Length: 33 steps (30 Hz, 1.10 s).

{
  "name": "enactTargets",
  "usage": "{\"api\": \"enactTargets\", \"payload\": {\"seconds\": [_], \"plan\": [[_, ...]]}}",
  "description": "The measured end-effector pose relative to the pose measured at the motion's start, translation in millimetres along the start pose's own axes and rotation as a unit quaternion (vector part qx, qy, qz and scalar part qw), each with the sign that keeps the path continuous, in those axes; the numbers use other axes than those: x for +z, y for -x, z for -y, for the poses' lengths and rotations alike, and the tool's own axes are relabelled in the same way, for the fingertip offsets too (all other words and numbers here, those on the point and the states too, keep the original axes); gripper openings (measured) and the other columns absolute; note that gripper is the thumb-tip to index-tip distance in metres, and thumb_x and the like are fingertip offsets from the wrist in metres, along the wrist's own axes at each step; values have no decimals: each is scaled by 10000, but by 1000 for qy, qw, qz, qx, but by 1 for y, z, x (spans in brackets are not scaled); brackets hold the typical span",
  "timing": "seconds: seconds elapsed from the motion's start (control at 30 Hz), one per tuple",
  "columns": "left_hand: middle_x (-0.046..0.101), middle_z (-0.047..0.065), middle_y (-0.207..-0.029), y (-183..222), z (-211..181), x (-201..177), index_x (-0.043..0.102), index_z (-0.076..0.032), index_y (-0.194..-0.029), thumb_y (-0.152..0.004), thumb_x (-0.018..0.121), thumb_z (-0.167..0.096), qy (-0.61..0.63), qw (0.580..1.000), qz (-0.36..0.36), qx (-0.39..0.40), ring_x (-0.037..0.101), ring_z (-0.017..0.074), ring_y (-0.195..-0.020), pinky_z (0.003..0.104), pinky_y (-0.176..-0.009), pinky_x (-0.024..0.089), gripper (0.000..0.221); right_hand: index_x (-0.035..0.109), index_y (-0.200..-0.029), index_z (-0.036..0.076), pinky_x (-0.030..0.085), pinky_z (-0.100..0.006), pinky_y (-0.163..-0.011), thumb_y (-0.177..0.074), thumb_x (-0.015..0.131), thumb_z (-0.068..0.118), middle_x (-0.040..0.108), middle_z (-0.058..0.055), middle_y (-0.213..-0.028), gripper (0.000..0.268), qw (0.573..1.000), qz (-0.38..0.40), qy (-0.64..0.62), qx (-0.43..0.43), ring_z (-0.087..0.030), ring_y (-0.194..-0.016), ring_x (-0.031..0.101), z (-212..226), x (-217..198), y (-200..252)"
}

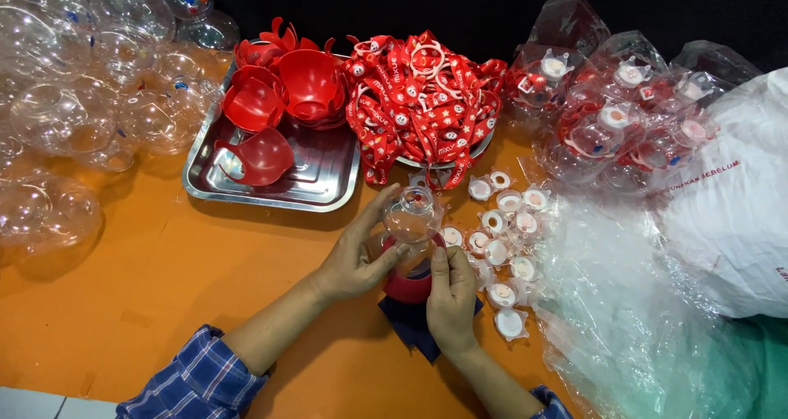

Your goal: Assembling a decorative bottle by combining a red base, a blue sleeve, a clear plastic body, and a red lanyard.

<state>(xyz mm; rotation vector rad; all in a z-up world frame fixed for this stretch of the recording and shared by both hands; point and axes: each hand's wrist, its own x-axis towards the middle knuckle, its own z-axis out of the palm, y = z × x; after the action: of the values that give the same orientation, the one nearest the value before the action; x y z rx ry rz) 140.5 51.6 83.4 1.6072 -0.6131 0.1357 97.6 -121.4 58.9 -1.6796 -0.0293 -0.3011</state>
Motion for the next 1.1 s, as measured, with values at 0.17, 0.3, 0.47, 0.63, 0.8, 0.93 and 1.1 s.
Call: {"api": "enactTargets", "payload": {"seconds": [0.17,0.3,0.47,0.63,0.8,0.93,1.1], "plan": [[461,172,-1574,5,8,0,287,-69,-1584,-974,661,-305,-49,998,-25,24,470,323,-1452,467,-1211,370,754,516,-805,120,412,-278,-615,-1093,445,221,505,30,-718,313,1000,0,10,-11,-100,-670,449,-3,0,-3],[490,178,-1540,5,1,2,303,-70,-1573,-963,682,-316,-57,997,-40,43,498,319,-1425,480,-1206,383,760,510,-808,117,423,-262,-608,-1104,419,216,482,37,-711,325,1000,4,-6,-20,-94,-658,434,-1,-1,-3],[494,185,-1500,14,-5,11,371,-28,-1524,-962,686,-295,-104,988,-30,110,506,332,-1382,455,-1195,399,698,551,-846,101,444,-255,-625,-1118,387,221,538,9,-743,340,999,-30,-19,-15,-97,-664,479,-17,-9,-12],[489,189,-1467,15,-9,15,339,-35,-1534,-864,796,-400,-120,984,-18,130,459,364,-1384,493,-1216,383,889,602,-979,73,564,-291,-758,-1134,370,238,616,-54,-910,325,993,-27,-114,-14,-148,-804,596,-11,-2,-20],[643,193,-1346,8,-1,13,439,25,-1522,-675,936,-241,-115,975,-126,146,577,404,-1272,531,-1082,465,1018,483,-1246,28,439,-299,-970,-1130,308,314,540,-82,-1022,356,984,-77,-69,-146,-158,-960,531,23,17,-33],[653,174,-1356,1,5,14,454,42,-1508,-698,947,-253,-154,958,-181,161,588,375,-1260,491,-1095,461,993,431,-1374,-2,403,-380,-1082,-1079,385,425,508,-138,-1196,521,982,-18,-31,-187,-227,-1158,517,30,32,-39],[586,221,-1424,1,10,3,429,56,-1514,-599,914,-140,-197,955,-162,153,582,434,-1246,520,-1081,470,1053,469,-1421,-51,470,-418,-1057,-824,822,172,581,-203,-1214,729,979,68,-14,-191,-283,-1181,607,24,30,-48]]}}
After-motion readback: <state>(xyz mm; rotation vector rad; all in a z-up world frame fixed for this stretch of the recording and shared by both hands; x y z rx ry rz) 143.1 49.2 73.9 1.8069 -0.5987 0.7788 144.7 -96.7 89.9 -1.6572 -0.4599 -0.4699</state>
